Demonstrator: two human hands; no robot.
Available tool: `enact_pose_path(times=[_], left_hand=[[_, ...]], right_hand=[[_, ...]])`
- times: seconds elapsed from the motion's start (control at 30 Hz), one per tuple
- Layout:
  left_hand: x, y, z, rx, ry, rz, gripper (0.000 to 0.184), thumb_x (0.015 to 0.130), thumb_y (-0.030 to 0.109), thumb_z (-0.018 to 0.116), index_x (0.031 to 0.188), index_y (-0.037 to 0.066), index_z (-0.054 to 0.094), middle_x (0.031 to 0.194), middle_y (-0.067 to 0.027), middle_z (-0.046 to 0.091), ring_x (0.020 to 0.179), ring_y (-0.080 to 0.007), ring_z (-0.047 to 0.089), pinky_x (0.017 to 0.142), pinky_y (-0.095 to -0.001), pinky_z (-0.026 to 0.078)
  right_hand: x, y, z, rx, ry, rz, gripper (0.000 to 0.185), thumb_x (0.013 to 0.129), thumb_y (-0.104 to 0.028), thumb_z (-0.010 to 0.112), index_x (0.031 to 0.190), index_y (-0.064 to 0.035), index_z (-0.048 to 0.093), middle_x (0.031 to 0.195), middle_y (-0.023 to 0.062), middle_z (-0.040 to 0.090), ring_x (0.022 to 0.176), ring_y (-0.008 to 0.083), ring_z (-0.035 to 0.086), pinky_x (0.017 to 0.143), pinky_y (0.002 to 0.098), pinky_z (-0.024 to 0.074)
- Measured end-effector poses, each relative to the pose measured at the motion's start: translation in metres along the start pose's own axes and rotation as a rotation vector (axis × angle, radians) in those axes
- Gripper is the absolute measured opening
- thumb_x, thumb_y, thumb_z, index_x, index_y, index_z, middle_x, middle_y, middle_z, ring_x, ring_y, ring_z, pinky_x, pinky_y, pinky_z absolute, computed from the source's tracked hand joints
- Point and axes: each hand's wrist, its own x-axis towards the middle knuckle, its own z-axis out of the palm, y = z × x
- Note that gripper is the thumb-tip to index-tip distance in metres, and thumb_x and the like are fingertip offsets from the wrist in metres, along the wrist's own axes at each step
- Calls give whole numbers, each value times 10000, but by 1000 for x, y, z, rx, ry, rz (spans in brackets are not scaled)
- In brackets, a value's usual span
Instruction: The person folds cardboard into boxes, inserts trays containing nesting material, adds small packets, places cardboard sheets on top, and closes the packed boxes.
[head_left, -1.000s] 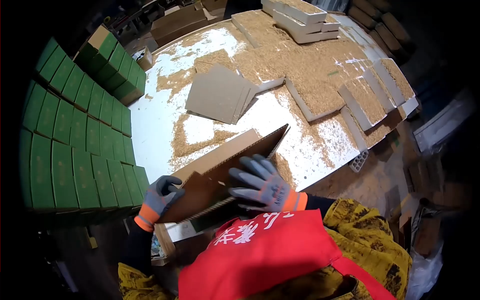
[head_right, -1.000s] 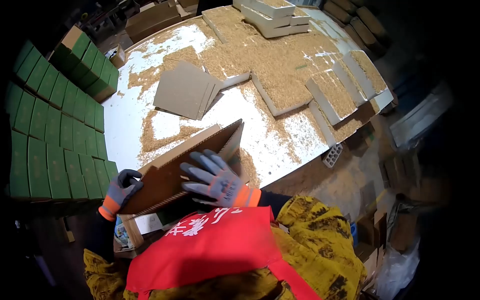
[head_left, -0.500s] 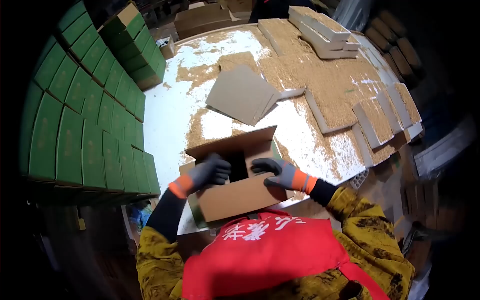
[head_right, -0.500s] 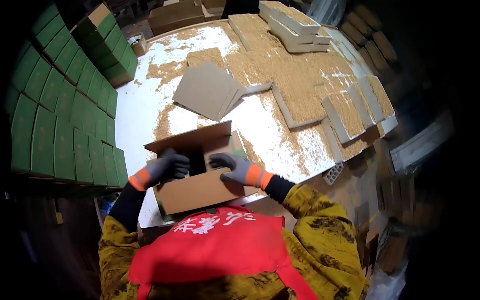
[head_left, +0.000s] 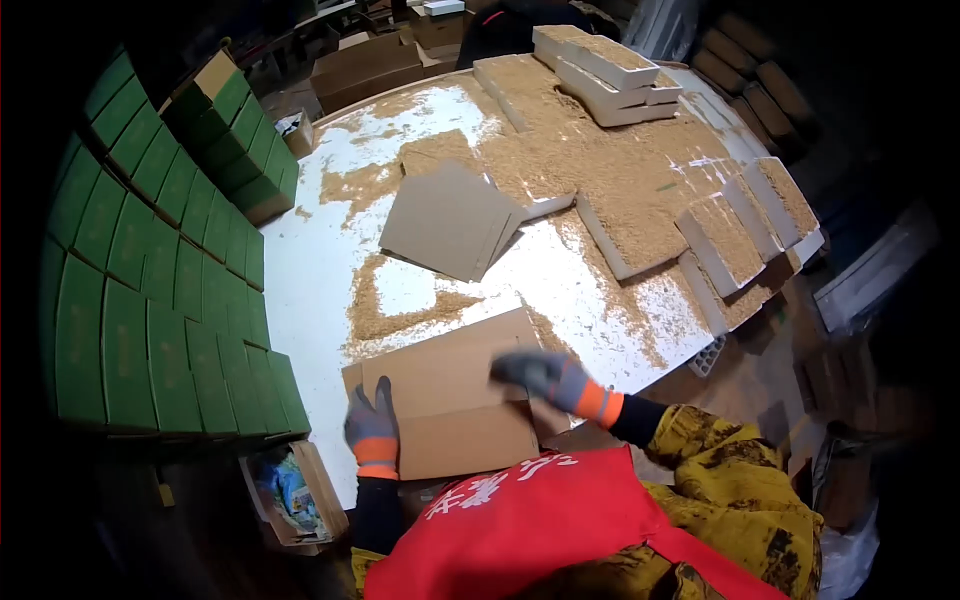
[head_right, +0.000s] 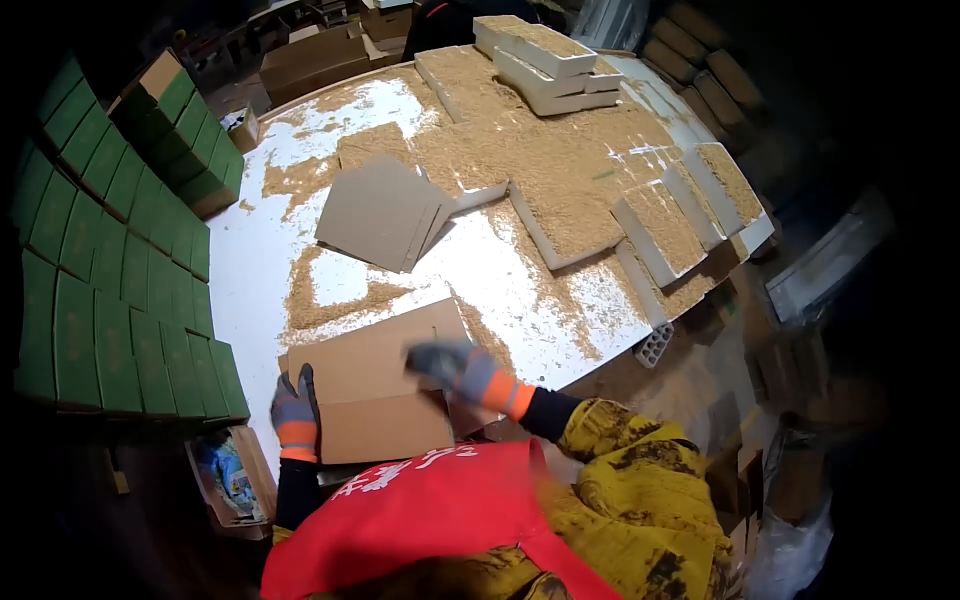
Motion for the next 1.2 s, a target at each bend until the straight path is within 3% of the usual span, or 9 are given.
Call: enact_pose_path(times=[0.07, 0.17, 0.3, 0.5, 0.6, 0.77, 0.93, 1.07, 1.2], left_hand=[[-12, 14, -19, -2, 18, 161, 445, 859, 314, 618, 1148, -15, 545, 974, -270, 616, 912, -403, 612, 790, -408, 482], [-24, 24, -23, -551, 316, 530, 310, 882, 79, 537, 1174, -23, 529, 1038, -94, 616, 960, -161, 568, 844, -308, 463], [19, -23, -15, -1408, 97, 153, 426, 909, 246, 437, 1241, -15, 489, 1186, -123, 566, 1092, -214, 531, 955, -335, 395], [38, -96, 21, -1486, -851, -221, 622, 985, 488, 287, 1407, 33, 323, 1361, -112, 453, 1247, -231, 412, 1113, -353, 231], [26, -25, 11, -716, -348, 203, 467, 982, 254, 366, 1387, 25, 337, 1404, -174, 391, 1278, -307, 383, 1089, -362, 266], [51, -138, 45, 291, -287, 516, 380, 938, 160, 461, 1267, -29, 440, 1267, -224, 484, 1138, -348, 494, 956, -386, 400], [2, -47, 50, -235, -130, 144, 368, 925, 207, 489, 1212, -25, 500, 1179, -230, 542, 1025, -374, 534, 862, -409, 430], [-3, -45, 41, -37, -146, 128, 403, 910, 214, 515, 1234, -23, 485, 1137, -217, 574, 1004, -373, 548, 866, -404, 434], [-2, -40, 44, -285, -145, 68, 422, 904, 213, 529, 1245, -31, 476, 1147, -215, 568, 1022, -345, 542, 881, -389, 435]], right_hand=[[25, 31, -20, 215, 457, 129, 437, 903, -343, 573, 1286, -139, 523, 1216, 110, 578, 1013, 167, 574, 799, 305, 502], [27, 59, -43, 966, -99, 734, 534, 912, -409, 535, 1345, -110, 444, 1154, 82, 594, 965, 152, 574, 720, 258, 490], [14, -50, -61, 541, -27, 65, 672, 778, -243, 704, 1334, -80, 364, 1143, 76, 505, 949, 161, 539, 777, 290, 488], [-31, 24, -13, -552, -232, -480, 682, 604, -108, 744, 1209, -134, 430, 1468, 153, 249, 1061, 406, 497, 840, 429, 485], [-58, 42, 5, -308, -259, -452, 774, 670, -84, 721, 1344, -146, 347, 1491, 150, 213, 1106, 370, 494, 863, 423, 474], [-38, 100, -76, 32, 614, -85, 805, 814, -182, 686, 1442, -42, 202, 1408, 162, 355, 1212, 275, 447, 955, 353, 435], [30, 260, -207, 398, 1197, 640, 675, 897, -422, 541, 1353, 41, 357, 1341, 189, 444, 1169, 318, 470, 920, 355, 412], [79, 285, -211, 694, 1674, 550, 660, 849, -234, 685, 1394, -85, 345, 1074, 125, 633, 810, 243, 585, 660, 324, 457], [76, 221, -207, 970, 1712, 191, 590, 796, -295, 740, 1240, -60, 430, 600, 23, 423, 413, 119, 407, 357, 296, 342]])
